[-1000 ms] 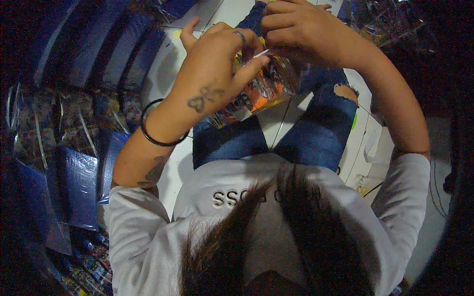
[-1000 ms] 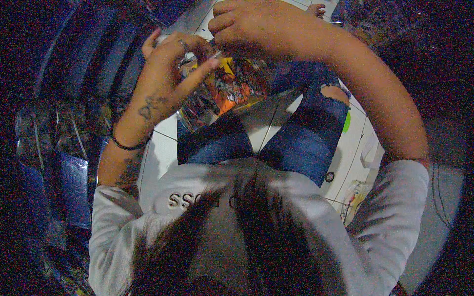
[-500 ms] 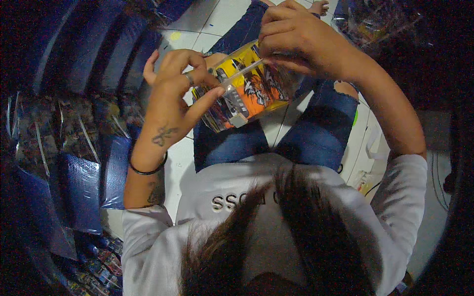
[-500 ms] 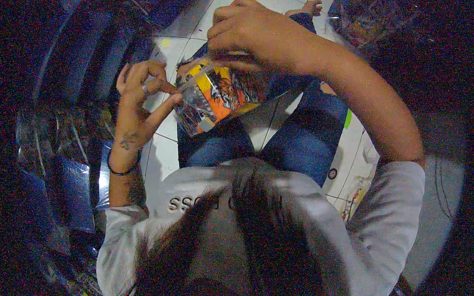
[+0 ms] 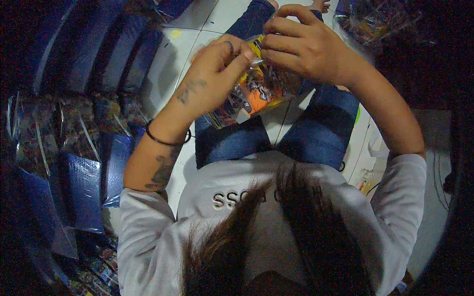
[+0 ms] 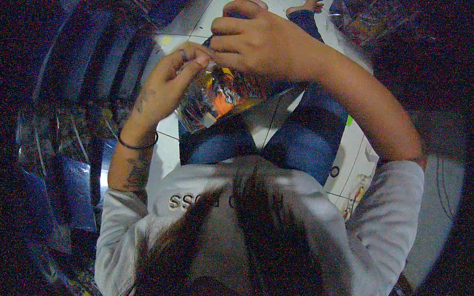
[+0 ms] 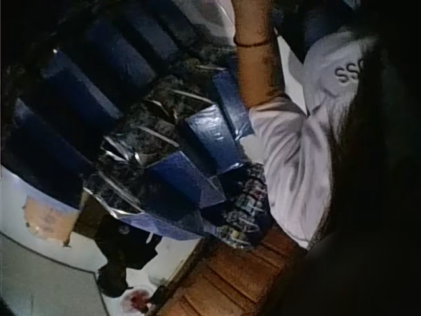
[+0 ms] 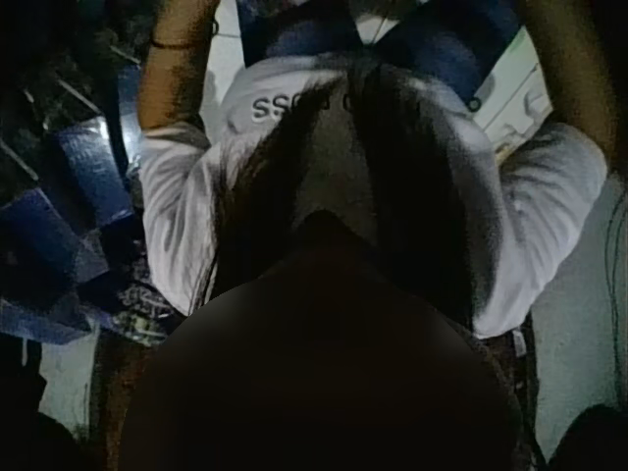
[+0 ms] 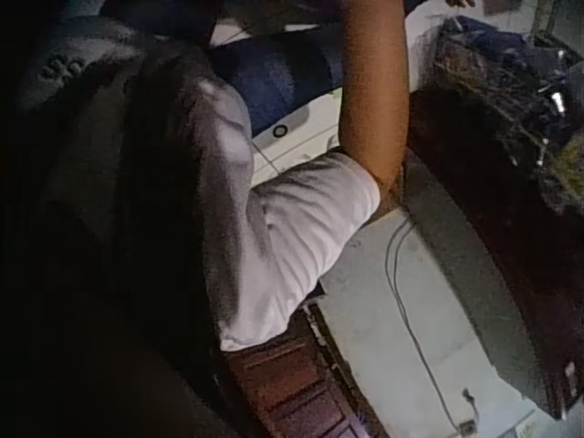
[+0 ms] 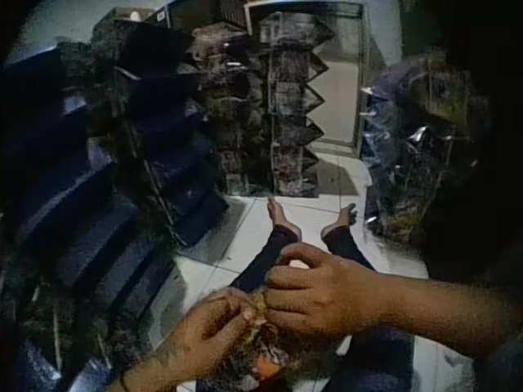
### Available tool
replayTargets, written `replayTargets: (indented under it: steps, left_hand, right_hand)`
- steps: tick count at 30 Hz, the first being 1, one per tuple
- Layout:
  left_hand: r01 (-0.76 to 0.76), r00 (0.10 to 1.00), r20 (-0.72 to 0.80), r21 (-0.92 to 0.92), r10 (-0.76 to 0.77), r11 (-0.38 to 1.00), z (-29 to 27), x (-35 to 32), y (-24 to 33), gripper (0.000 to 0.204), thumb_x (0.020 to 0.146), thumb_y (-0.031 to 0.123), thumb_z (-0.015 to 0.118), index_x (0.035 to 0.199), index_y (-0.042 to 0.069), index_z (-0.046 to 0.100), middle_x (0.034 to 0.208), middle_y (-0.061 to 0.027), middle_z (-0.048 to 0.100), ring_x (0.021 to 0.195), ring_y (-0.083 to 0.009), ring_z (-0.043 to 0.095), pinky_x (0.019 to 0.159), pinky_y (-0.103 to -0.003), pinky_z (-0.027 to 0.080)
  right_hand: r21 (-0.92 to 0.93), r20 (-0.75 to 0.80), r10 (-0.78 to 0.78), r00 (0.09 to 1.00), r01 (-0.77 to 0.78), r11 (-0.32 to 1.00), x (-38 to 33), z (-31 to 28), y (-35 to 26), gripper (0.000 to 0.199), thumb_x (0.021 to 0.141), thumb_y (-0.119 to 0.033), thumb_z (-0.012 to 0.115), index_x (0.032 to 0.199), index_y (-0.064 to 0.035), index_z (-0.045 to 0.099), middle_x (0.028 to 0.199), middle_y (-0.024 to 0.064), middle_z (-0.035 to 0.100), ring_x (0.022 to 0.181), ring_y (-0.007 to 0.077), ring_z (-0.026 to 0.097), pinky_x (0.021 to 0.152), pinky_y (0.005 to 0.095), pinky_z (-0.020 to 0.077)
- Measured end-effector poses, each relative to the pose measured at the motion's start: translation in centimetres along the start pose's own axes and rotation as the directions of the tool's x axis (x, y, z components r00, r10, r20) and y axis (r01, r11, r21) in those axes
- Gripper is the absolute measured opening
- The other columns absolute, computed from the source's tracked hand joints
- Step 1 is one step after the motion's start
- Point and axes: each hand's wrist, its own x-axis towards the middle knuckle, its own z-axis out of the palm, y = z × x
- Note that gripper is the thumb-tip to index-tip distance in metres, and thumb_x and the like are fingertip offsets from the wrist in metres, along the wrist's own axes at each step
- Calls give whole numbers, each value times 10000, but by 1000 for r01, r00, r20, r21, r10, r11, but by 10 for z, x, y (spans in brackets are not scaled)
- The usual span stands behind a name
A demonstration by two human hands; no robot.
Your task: The person sits on the floor and wraps several boxed toys in clear plastic using a handheld tape dispenser. They pull tape, apply it to the plastic-wrapped boxes, and place the finished items aside. The process is repeated for multiple toy boxes.
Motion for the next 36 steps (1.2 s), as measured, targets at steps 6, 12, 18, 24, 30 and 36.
replayTargets:
  steps: [6,12,18,24,30,36]
  left_hand:
    - [-358,852,3,734,524,577,4,-1,7,99,795,217,664,826,123,661,814,4,632,961,-213,563,1010,-572,96]
    - [-367,819,-38,732,573,574,8,-2,-2,78,771,202,693,805,140,658,814,9,637,982,-196,567,1003,-588,98]
    - [-318,862,-28,748,507,582,2,-16,-12,118,731,252,731,753,157,664,823,20,646,988,-190,569,1009,-577,103]
    - [-307,877,-18,748,480,588,-33,-30,4,167,688,229,756,789,131,666,799,30,609,996,-208,564,1027,-542,118]
    - [-365,878,34,693,477,622,0,-4,-1,152,799,235,662,861,96,656,944,-44,618,996,-224,541,1003,-506,182]
    - [156,976,173,-154,-129,976,3,19,-10,198,852,245,599,919,65,646,895,-52,609,1018,-232,531,999,-446,222]
  right_hand:
    - [192,107,13,994,-33,981,-10,-3,27,108,795,-128,631,870,-52,614,893,64,591,895,232,532,845,423,404]
    - [159,296,245,923,-300,940,-17,-42,27,154,814,-154,649,946,-80,623,946,73,602,925,263,518,861,442,384]
    - [234,168,215,962,-251,939,-4,-17,6,182,798,-140,645,975,-104,622,944,55,595,960,255,509,899,468,357]
    - [306,227,116,967,-184,934,-3,-2,14,125,819,-147,620,931,-92,632,918,53,593,953,254,491,906,460,349]
    - [423,234,162,959,-250,871,-7,-7,15,111,858,-184,608,898,-85,638,917,41,609,955,245,494,883,435,351]
    - [40,-104,115,988,-111,993,-9,6,2,105,839,-159,609,894,-75,637,935,42,613,879,241,541,867,447,389]
